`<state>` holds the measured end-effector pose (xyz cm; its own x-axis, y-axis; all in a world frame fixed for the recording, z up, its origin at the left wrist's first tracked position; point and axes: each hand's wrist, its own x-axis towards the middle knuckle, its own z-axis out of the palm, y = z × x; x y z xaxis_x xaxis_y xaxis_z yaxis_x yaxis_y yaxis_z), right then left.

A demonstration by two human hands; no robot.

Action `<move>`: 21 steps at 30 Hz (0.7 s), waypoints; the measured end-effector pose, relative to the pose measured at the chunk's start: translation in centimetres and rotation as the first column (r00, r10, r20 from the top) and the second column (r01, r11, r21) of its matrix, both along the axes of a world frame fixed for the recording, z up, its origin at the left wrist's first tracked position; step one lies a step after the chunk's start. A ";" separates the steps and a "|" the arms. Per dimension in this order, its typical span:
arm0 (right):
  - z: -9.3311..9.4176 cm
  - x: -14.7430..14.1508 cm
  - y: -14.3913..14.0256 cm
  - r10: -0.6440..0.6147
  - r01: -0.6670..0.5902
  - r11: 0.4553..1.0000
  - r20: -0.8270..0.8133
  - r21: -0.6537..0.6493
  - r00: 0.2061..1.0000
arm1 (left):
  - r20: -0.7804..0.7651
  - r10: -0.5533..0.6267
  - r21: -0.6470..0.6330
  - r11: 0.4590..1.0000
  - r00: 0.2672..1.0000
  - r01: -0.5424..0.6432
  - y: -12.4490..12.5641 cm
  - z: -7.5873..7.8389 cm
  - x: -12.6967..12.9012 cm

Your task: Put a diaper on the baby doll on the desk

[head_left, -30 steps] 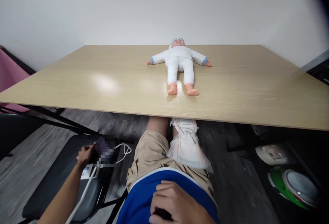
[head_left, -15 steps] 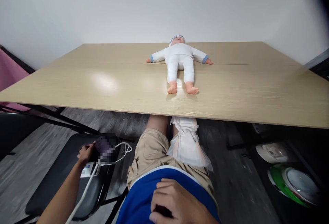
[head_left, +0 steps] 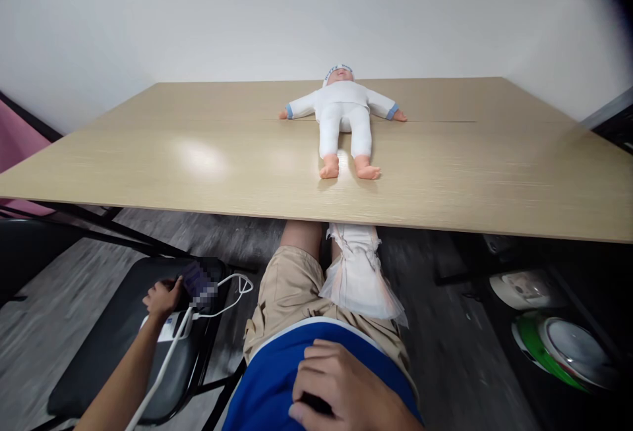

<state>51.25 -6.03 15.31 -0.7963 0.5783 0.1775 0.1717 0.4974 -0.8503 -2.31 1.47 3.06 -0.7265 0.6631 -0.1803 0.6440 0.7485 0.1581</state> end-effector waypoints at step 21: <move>-7.5 14.6 7.7 -0.939 0.929 0.330 0.037 -0.169 0.341 | 0.481 -0.861 0.750 0.503 0.167 0.430 -3.1 7.3 32.7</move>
